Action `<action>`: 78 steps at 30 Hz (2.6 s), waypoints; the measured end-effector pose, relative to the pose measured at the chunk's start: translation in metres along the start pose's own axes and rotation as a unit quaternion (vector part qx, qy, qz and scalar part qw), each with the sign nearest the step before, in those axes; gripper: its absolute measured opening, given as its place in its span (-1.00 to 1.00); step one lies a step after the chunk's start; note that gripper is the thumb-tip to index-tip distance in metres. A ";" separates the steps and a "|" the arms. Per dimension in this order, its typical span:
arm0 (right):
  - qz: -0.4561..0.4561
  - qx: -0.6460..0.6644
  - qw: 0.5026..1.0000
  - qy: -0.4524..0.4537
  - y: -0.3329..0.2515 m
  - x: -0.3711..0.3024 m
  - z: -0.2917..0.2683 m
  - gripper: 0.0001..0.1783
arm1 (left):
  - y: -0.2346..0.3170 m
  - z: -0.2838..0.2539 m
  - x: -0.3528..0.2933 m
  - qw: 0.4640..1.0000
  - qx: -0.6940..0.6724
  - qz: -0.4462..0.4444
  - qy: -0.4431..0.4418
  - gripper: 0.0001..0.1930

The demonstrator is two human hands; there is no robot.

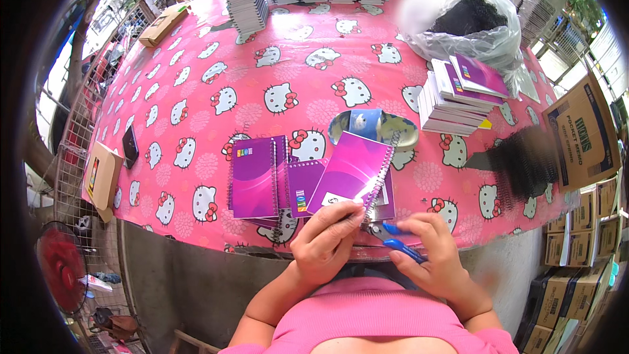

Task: The person assembles notebooks by threading spiral bindings through pre-punched holes and using a blue tool to crimp the ends of the wire.

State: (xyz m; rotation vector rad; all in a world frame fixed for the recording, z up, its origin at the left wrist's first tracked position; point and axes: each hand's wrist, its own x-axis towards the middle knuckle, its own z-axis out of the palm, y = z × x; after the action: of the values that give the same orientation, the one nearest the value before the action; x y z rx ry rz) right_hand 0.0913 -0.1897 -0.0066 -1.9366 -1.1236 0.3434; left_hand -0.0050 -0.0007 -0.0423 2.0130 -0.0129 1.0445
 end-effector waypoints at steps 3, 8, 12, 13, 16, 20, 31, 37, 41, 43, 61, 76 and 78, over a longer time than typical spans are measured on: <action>0.275 0.439 0.842 -0.149 0.024 -0.005 -0.007 -0.70 | 0.000 -0.004 0.000 1.000 0.000 0.031 -0.005 -0.75; 0.134 0.255 0.957 -0.035 0.013 -0.009 0.001 -0.58 | -0.005 -0.019 0.005 0.998 -0.006 0.028 0.053 -0.83; 0.065 -0.171 0.977 0.104 0.075 -0.025 -0.012 -0.51 | -0.024 -0.053 0.018 0.891 -0.198 -0.127 0.387 -0.82; 0.068 -0.262 0.956 0.113 0.090 -0.031 -0.010 -0.50 | -0.033 -0.065 0.012 0.888 -0.176 -0.167 0.390 -0.83; 0.045 -0.332 0.939 0.070 0.089 -0.034 -0.006 -0.48 | -0.075 -0.089 -0.038 0.884 -0.059 -0.268 0.378 -0.78; 0.028 -0.075 0.989 0.125 0.053 0.033 -0.014 -0.44 | -0.080 -0.091 -0.050 0.877 0.102 -0.320 0.344 -0.70; -0.053 -0.119 0.991 -0.008 0.028 0.111 0.006 -0.44 | -0.019 -0.062 0.006 0.944 -0.075 -0.218 0.235 -0.55; -0.061 0.213 0.972 0.077 0.011 0.057 0.025 -0.63 | -0.005 -0.034 0.018 0.989 -0.048 -0.138 0.016 -0.52; -0.036 0.310 0.936 0.163 0.004 0.053 0.038 -0.59 | 0.003 -0.028 0.021 0.997 -0.014 -0.070 -0.024 -0.40; 0.006 0.288 0.948 0.138 0.026 0.062 0.048 -0.58 | -0.014 -0.017 0.020 0.993 -0.009 -0.110 -0.040 -0.37; 0.118 -0.313 0.852 0.403 0.176 0.016 -0.165 -0.51 | 0.007 -0.005 0.049 0.977 0.193 0.037 -0.083 -0.88; 0.232 -0.456 0.800 0.313 0.279 -0.016 -0.169 -0.63 | 0.008 -0.007 0.041 0.983 0.175 0.009 -0.061 -0.97; 0.201 -0.419 0.829 0.312 0.285 -0.017 -0.187 -0.79 | 0.007 -0.007 0.041 0.981 0.181 0.011 -0.067 -0.95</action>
State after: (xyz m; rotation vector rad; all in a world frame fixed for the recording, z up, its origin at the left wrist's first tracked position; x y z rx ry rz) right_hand 0.3577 -0.3707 -0.1196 -2.7516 -0.4088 -0.6673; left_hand 0.0145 0.0134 -0.0074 2.4147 0.0899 0.9772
